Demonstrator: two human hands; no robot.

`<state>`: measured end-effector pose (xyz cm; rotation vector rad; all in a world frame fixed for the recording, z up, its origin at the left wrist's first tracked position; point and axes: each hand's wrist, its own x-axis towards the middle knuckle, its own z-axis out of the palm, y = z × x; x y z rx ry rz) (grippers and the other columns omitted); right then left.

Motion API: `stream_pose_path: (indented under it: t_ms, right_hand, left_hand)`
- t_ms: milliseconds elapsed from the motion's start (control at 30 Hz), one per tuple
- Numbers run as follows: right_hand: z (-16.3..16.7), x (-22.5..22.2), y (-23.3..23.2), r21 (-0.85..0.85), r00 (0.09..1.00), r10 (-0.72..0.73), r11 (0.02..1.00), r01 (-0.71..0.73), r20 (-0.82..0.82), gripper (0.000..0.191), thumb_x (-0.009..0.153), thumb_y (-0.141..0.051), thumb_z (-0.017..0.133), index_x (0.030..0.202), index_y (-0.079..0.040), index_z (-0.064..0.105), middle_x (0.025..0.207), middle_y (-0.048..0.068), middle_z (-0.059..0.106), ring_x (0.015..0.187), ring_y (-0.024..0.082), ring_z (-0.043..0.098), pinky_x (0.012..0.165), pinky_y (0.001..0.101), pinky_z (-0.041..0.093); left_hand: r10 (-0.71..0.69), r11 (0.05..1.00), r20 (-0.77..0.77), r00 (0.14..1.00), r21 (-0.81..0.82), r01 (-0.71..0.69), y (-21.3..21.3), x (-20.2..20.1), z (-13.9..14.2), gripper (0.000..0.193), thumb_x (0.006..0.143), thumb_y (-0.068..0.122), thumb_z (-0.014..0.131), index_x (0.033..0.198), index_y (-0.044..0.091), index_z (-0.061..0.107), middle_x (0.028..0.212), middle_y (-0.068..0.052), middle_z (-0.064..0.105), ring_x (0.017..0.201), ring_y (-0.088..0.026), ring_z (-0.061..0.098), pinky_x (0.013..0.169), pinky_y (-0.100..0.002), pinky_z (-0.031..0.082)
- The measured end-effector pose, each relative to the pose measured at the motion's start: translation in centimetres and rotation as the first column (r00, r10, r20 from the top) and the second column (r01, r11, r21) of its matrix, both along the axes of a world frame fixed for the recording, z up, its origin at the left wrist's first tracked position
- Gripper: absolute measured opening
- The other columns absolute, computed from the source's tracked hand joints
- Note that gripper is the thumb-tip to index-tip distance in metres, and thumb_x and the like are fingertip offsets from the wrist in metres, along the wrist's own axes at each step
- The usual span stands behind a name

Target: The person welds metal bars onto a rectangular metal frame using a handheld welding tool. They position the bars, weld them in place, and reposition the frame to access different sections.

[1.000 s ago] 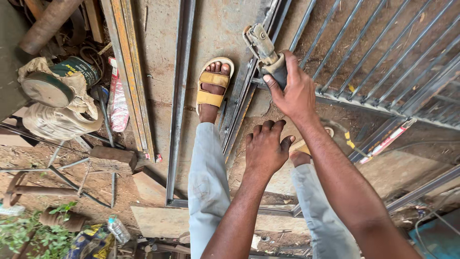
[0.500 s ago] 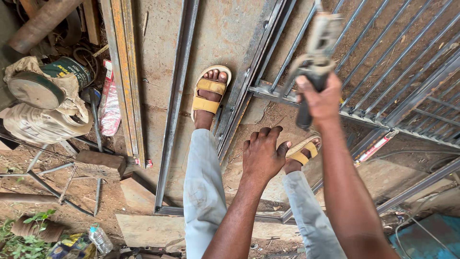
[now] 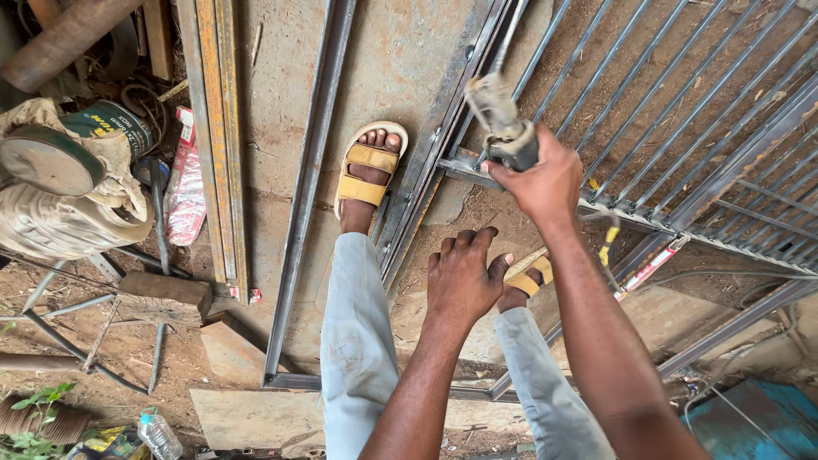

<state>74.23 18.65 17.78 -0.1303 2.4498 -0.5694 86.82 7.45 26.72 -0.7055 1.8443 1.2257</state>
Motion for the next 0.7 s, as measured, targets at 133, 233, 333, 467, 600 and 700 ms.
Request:
stream_pose_path:
  t_ms: [133, 233, 333, 467, 600, 700]
  right_hand:
    - [-0.7, -0.5, 2.8, -0.249, 0.804, -0.465, 0.784, 0.569, 0.371, 0.051, 0.071, -0.018, 0.096, 0.112, -0.007, 0.068, 0.094, 0.004, 0.075, 0.072, 0.014, 0.069, 0.062, 0.0363, 0.056]
    - [0.0, -1.8, 5.0, -0.402, 0.616, -0.523, 0.472, 0.785, 0.59, 0.047, 0.072, -0.012, 0.095, 0.107, -0.008, 0.064, 0.08, 0.001, 0.063, 0.062, 0.014, 0.061, 0.056, 0.0328, 0.056]
    - [0.9, -3.2, 6.0, -0.303, 0.453, -0.577, 0.342, 0.89, 0.679, 0.041, 0.075, -0.013, 0.093, 0.104, -0.008, 0.064, 0.074, 0.003, 0.061, 0.061, 0.017, 0.063, 0.059, 0.0358, 0.062]
    - [1.2, -3.6, 3.9, -0.189, 0.899, -0.365, 0.891, 0.413, 0.243, 0.059, 0.065, -0.018, 0.099, 0.112, -0.014, 0.063, 0.094, 0.004, 0.074, 0.077, 0.017, 0.072, 0.067, 0.0377, 0.06]
    - [0.6, -1.8, 0.9, 0.274, 0.966, 0.244, 0.927, -0.257, 0.079, 0.05, 0.074, -0.027, 0.098, 0.113, -0.012, 0.071, 0.095, 0.011, 0.077, 0.083, 0.023, 0.075, 0.08, 0.0403, 0.06]
    - [0.0, -1.2, 1.1, 0.116, 0.991, 0.12, 0.985, -0.127, 0.063, 0.053, 0.07, -0.025, 0.097, 0.115, -0.011, 0.071, 0.1, 0.009, 0.077, 0.087, 0.021, 0.074, 0.082, 0.0377, 0.06]
  left_hand:
    - [0.028, 1.0, -0.006, 1.0, 0.008, -0.028, -0.6, 0.2, 0.1, 0.049, 0.089, 0.039, 0.071, 0.132, 0.017, 0.063, 0.119, -0.013, 0.068, 0.116, -0.033, 0.061, 0.098, -0.056, 0.044]
    - [0.063, 0.998, -0.025, 0.998, 0.001, -0.063, -1.0, 0.3, 0.1, 0.049, 0.089, 0.04, 0.071, 0.131, 0.017, 0.063, 0.119, -0.012, 0.069, 0.116, -0.033, 0.061, 0.097, -0.055, 0.045]
    - [0.089, 0.996, -0.032, 0.995, 0.012, -0.089, -1.4, 0.4, 0.0, 0.049, 0.089, 0.04, 0.071, 0.132, 0.017, 0.063, 0.119, -0.013, 0.069, 0.116, -0.033, 0.061, 0.096, -0.056, 0.045]
    - [0.078, 0.997, -0.022, 0.997, 0.012, -0.078, -1.5, 0.5, 0.0, 0.048, 0.09, 0.04, 0.07, 0.131, 0.017, 0.064, 0.12, -0.012, 0.069, 0.116, -0.032, 0.062, 0.097, -0.055, 0.045]
    - [0.057, 0.998, -0.036, 0.998, 0.001, -0.057, -1.4, 0.4, 0.1, 0.048, 0.09, 0.04, 0.071, 0.132, 0.017, 0.063, 0.122, -0.012, 0.069, 0.117, -0.033, 0.062, 0.096, -0.055, 0.046]
    - [0.048, 0.999, -0.025, 0.999, -0.004, -0.048, -1.5, 0.2, 0.1, 0.049, 0.089, 0.04, 0.072, 0.131, 0.016, 0.063, 0.122, -0.012, 0.069, 0.117, -0.033, 0.061, 0.098, -0.055, 0.045]
